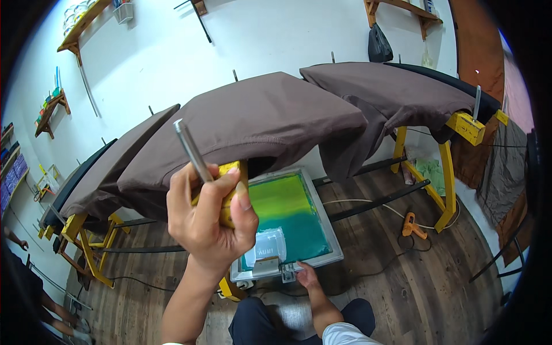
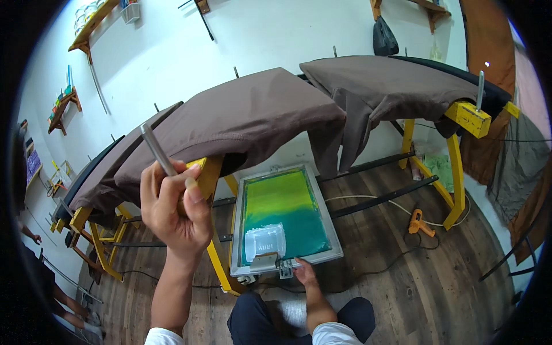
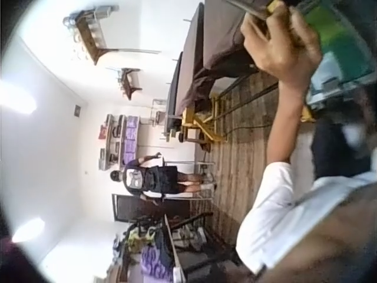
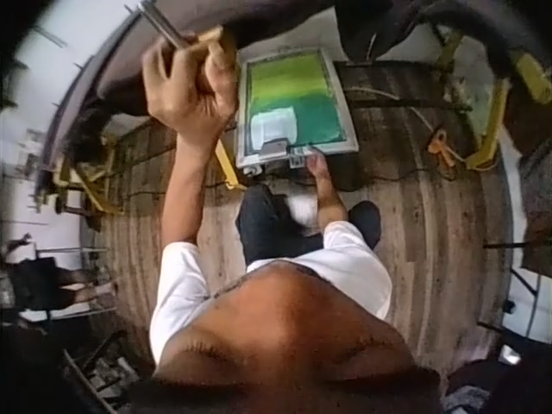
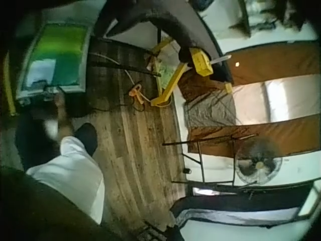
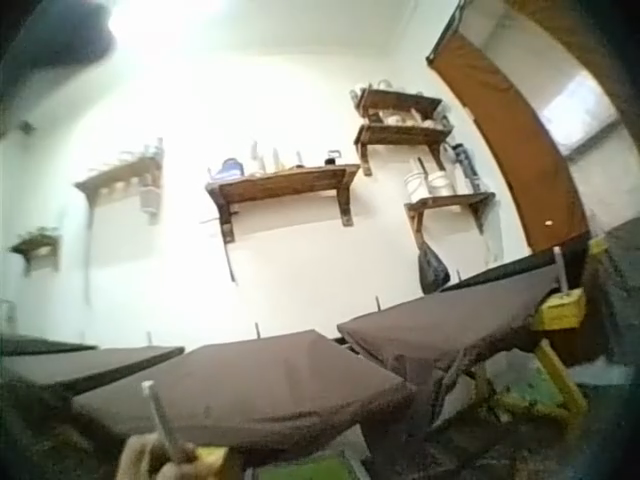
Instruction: Using a squeegee to apply white ink to a t-shirt through a screen printing frame.
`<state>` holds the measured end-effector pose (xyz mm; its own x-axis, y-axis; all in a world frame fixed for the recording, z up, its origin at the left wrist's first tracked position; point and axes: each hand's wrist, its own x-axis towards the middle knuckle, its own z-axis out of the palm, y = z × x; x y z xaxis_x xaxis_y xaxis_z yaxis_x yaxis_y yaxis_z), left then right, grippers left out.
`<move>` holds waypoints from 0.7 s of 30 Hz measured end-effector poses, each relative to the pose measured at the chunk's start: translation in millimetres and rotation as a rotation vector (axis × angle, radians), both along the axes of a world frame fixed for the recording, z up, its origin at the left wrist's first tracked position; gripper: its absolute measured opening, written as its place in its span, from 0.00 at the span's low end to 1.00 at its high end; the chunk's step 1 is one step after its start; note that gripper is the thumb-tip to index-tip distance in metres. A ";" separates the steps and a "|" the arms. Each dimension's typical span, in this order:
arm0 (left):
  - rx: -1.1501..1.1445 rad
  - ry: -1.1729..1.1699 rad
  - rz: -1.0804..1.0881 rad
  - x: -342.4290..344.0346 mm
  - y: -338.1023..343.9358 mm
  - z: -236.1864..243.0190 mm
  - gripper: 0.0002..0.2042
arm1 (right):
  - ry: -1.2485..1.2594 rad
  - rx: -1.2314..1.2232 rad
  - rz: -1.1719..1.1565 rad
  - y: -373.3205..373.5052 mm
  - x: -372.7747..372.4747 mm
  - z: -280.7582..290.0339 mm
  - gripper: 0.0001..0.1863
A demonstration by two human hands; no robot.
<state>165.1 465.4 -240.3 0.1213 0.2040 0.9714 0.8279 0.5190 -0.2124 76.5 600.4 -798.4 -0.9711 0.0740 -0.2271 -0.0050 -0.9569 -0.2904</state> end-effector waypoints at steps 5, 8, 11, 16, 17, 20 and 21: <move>-0.079 -0.050 0.101 4.2 -0.6 -3.8 0.20 | 0.033 0.022 -0.100 6.3 22.4 22.5 0.11; -0.139 -0.002 0.111 10.9 -7.3 -51.3 0.37 | 0.024 0.015 -0.135 10.2 62.0 25.6 0.11; -0.742 -0.481 0.091 56.3 -53.0 -165.2 0.44 | 0.119 0.051 -0.103 -8.7 112.7 70.3 0.13; -1.214 -0.700 0.069 63.1 -71.5 -276.5 0.48 | 0.019 0.139 -0.243 3.0 216.6 89.0 0.21; -1.219 -0.661 0.042 60.2 -73.3 -291.0 0.46 | -0.013 0.117 -0.221 0.5 232.0 84.8 0.20; -1.205 -0.523 -0.003 72.3 -74.6 -301.3 0.32 | -0.033 0.108 -0.299 -8.9 270.9 117.2 0.22; -1.210 -0.539 -0.048 78.6 -71.8 -289.6 0.27 | -0.058 0.113 -0.306 -10.9 284.0 126.0 0.22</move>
